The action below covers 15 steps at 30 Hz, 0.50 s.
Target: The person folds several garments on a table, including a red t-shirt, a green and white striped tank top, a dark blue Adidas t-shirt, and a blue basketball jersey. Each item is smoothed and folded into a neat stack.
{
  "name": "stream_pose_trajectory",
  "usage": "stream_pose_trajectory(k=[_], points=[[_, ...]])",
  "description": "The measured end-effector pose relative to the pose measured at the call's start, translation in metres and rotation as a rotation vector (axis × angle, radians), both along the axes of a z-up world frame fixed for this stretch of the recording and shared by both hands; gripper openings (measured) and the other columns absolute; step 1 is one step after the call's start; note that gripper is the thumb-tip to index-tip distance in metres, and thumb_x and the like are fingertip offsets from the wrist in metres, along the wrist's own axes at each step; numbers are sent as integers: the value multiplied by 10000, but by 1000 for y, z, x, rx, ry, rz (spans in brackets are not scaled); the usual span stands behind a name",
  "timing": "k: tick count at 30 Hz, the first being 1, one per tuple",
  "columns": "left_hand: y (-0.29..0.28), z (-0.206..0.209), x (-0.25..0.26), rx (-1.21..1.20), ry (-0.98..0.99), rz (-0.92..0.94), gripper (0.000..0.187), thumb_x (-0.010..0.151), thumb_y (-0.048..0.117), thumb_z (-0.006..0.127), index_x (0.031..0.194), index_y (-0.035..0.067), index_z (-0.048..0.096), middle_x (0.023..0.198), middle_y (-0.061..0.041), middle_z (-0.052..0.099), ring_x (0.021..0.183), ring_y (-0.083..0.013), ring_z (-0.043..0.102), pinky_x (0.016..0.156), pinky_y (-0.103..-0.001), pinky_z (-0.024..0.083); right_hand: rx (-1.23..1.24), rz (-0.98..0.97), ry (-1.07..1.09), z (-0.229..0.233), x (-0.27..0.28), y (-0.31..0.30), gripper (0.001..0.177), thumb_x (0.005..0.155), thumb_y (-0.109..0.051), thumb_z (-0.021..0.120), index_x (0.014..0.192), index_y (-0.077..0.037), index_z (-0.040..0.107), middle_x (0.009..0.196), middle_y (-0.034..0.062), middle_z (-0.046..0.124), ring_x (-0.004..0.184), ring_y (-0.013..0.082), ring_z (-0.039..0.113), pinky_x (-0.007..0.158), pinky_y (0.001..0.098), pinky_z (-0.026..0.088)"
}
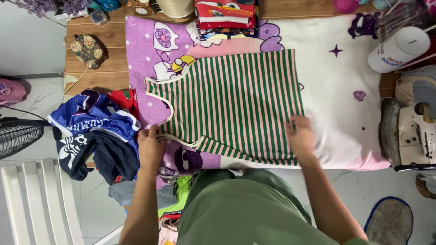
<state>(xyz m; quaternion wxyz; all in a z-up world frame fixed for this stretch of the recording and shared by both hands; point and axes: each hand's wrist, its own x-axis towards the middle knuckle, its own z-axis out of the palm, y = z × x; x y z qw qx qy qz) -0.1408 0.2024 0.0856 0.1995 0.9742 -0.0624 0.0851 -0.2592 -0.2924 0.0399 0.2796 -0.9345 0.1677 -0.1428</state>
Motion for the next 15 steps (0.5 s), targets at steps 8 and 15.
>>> stream_pose_trajectory(k=[8, 15], points=[[44, -18, 9, -61, 188, -181, 121, 785, -18, 676, 831, 79, 732, 1049, -135, 664, 968, -367, 678, 872, -439, 567, -368, 810, 133, -8, 38, 122, 732, 894, -485, 641, 1502, -120, 461, 1597, 160, 379, 1457, 362, 337, 1149, 659, 174], [-12, 3, -5, 111, 52, -170, 274, 729, 20, 697, 979, 78, 793, 1196, -168, 667, 1126, -357, 594, 936, -465, 497, -99, 1467, 163, -26, -4, 138, 530, 1004, -430, 566, 1495, -251, 476, 1581, 7, 410, 1489, 258, 321, 1230, 603, 159]])
